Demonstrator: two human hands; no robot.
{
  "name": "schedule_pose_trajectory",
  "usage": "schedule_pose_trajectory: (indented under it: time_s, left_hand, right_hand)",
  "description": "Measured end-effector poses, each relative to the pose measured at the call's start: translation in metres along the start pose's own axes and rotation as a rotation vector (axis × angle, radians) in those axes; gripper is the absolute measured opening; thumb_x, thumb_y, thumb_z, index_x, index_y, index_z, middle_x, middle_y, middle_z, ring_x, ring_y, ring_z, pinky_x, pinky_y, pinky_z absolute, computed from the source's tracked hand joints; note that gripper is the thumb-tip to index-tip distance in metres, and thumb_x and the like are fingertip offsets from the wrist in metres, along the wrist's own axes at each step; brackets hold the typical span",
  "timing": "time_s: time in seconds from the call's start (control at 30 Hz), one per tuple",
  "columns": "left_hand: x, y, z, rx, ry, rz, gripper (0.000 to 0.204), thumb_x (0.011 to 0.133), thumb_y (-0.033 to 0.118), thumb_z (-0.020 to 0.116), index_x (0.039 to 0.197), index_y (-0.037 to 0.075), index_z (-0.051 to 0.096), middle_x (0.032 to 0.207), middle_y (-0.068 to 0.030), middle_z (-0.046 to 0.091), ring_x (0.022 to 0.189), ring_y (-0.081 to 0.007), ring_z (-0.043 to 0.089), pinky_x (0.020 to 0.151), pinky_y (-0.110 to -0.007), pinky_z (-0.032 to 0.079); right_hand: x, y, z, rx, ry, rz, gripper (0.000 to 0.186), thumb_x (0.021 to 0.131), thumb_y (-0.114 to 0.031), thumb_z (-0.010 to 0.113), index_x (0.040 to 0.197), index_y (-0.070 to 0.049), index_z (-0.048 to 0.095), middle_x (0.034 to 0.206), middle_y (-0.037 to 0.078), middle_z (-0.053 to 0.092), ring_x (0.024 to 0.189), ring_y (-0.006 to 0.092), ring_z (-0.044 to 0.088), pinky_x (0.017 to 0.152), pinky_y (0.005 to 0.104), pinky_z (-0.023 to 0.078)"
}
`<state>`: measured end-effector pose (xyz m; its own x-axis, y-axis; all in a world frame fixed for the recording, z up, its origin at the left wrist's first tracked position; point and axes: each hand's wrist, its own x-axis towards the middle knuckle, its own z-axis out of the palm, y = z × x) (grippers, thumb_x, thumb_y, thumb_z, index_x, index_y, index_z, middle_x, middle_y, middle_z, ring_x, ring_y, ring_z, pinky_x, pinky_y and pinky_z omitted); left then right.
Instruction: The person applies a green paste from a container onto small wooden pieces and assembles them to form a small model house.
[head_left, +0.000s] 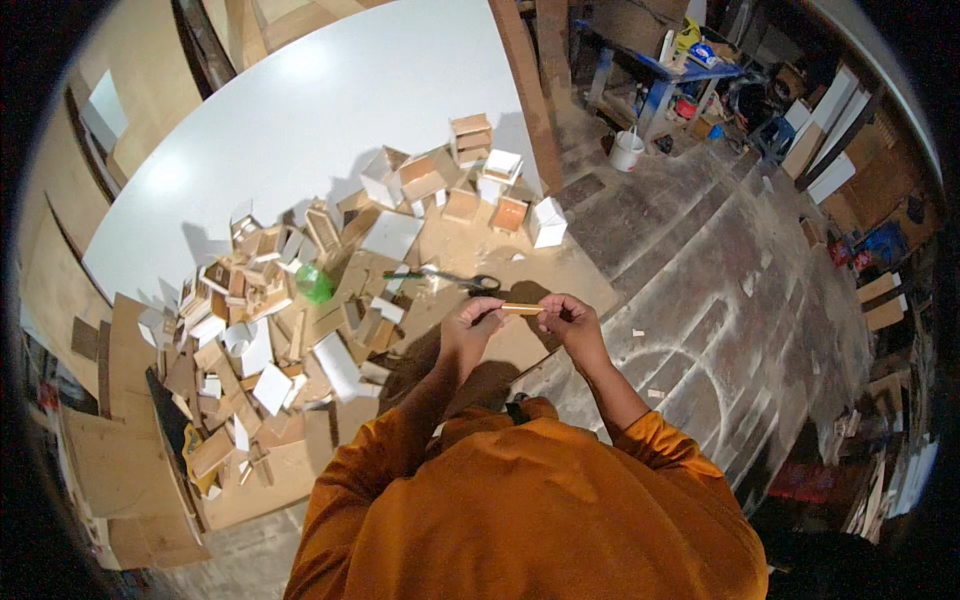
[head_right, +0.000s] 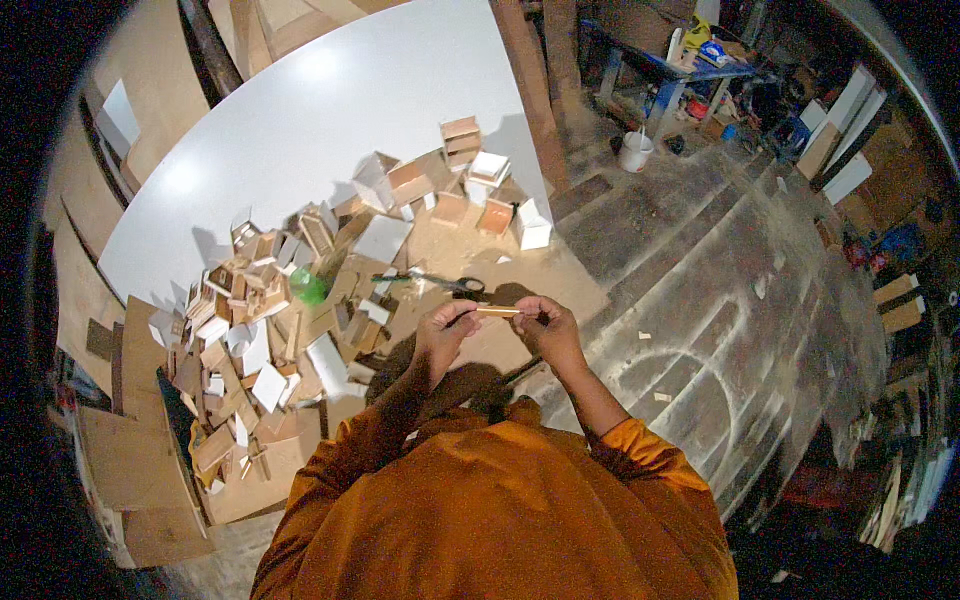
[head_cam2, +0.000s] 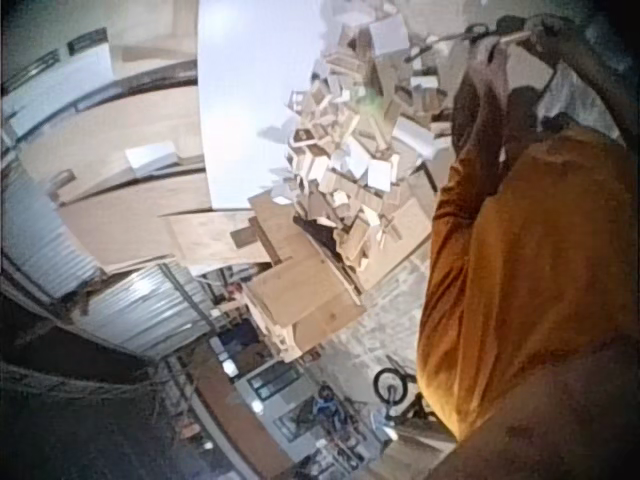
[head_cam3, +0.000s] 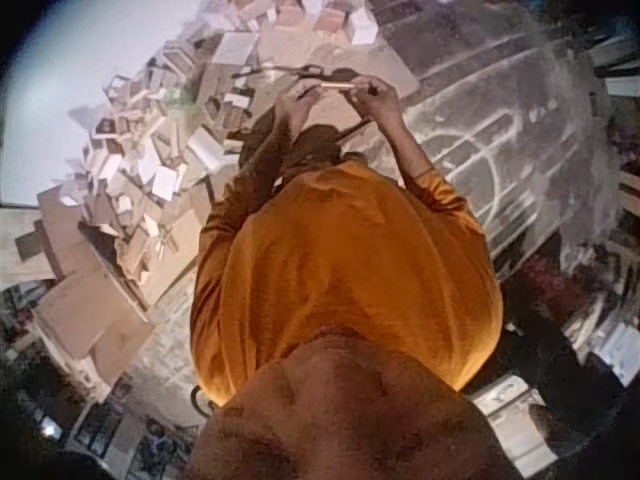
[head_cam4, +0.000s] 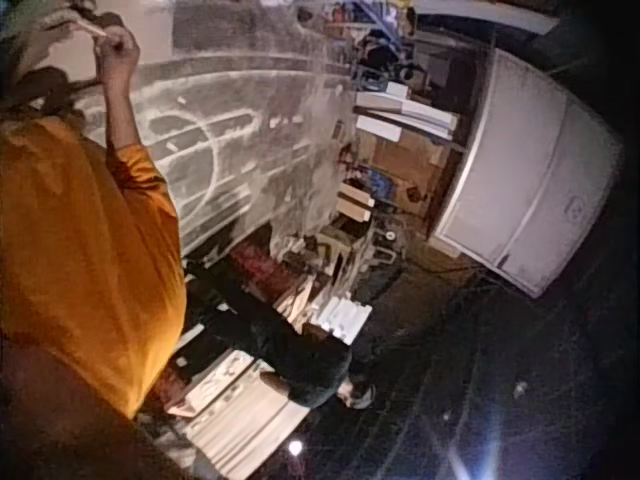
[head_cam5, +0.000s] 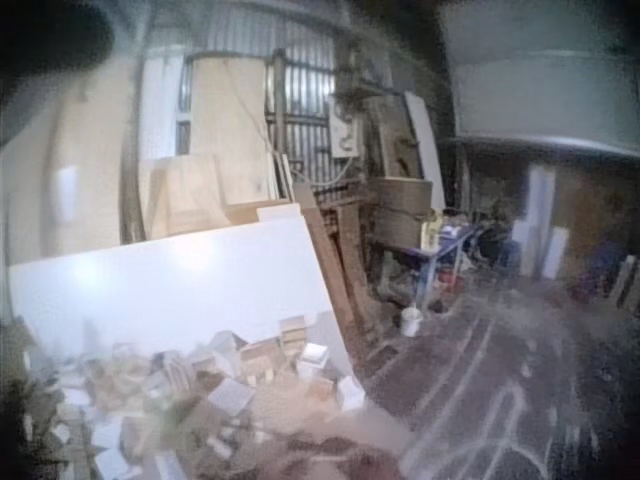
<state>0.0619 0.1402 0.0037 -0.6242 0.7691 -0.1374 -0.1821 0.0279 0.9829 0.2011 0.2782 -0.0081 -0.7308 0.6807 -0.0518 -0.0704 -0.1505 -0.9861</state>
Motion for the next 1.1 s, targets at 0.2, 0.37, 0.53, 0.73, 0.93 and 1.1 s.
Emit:
schedule_pose_trajectory:
  time_s: [0.2,0.37,0.53,0.73,0.93,1.1]
  left_hand:
    - [0.034,-0.013,0.036,0.163,0.02,0.071,0.025,0.089,0.014,0.062,0.11,0.001,0.062,0.098,-0.0041,0.065,0.091,-0.0119,0.059,0.081,-0.027,0.048]
    - [0.035,-0.02,0.027,0.128,0.037,0.014,0.018,0.089,0.008,0.062,0.106,0.002,0.064,0.096,-0.0017,0.065,0.087,-0.0082,0.058,0.08,-0.024,0.047]
    - [0.031,-0.016,0.024,0.151,0.085,-0.035,0.021,0.09,0.011,0.063,0.107,0.0,0.064,0.1,-0.0033,0.066,0.088,-0.009,0.059,0.079,-0.025,0.048]
    - [0.029,-0.01,0.015,0.177,0.093,-0.019,0.02,0.09,0.011,0.062,0.107,0.0,0.063,0.098,-0.0034,0.065,0.087,-0.01,0.059,0.078,-0.025,0.049]
    - [0.025,-0.01,0.006,0.082,0.077,-0.101,0.02,0.091,0.01,0.062,0.107,-0.001,0.063,0.098,-0.0031,0.065,0.086,-0.0096,0.059,0.077,-0.025,0.049]
    - [0.025,-0.015,0.002,0.138,0.08,-0.021,0.02,0.09,0.01,0.062,0.107,-0.001,0.063,0.097,-0.003,0.065,0.085,-0.0094,0.058,0.077,-0.025,0.048]
  right_hand:
    - [0.076,0.018,-0.076,-0.062,0.072,-0.097,0.004,0.087,0.0,0.059,0.091,-0.001,0.061,0.075,0.0,0.06,0.066,0.0086,0.053,0.059,0.023,0.043]
    - [0.129,0.02,-0.107,-0.082,0.039,-0.205,0.005,0.086,-0.004,0.063,0.09,-0.002,0.063,0.071,-0.003,0.055,0.064,0.0078,0.051,0.058,0.0233,0.043]
    - [0.144,0.018,-0.1,-0.195,0.054,-0.129,0.009,0.084,-0.004,0.066,0.093,-0.002,0.066,0.073,-0.003,0.058,0.064,0.0065,0.051,0.059,0.0217,0.043]
    - [0.156,0.014,-0.097,-0.103,-0.004,-0.089,0.012,0.083,-0.004,0.067,0.095,-0.003,0.068,0.075,-0.002,0.061,0.066,0.0067,0.054,0.059,0.0224,0.045]
    - [0.155,0.006,-0.091,-0.233,0.05,-0.137,0.01,0.083,-0.003,0.067,0.093,-0.003,0.069,0.074,-0.002,0.06,0.062,0.0064,0.053,0.054,0.0231,0.045]
    - [0.158,0.01,-0.093,-0.225,0.056,-0.163,0.01,0.083,-0.003,0.068,0.093,-0.001,0.068,0.074,-0.001,0.06,0.06,0.0064,0.053,0.053,0.023,0.044]
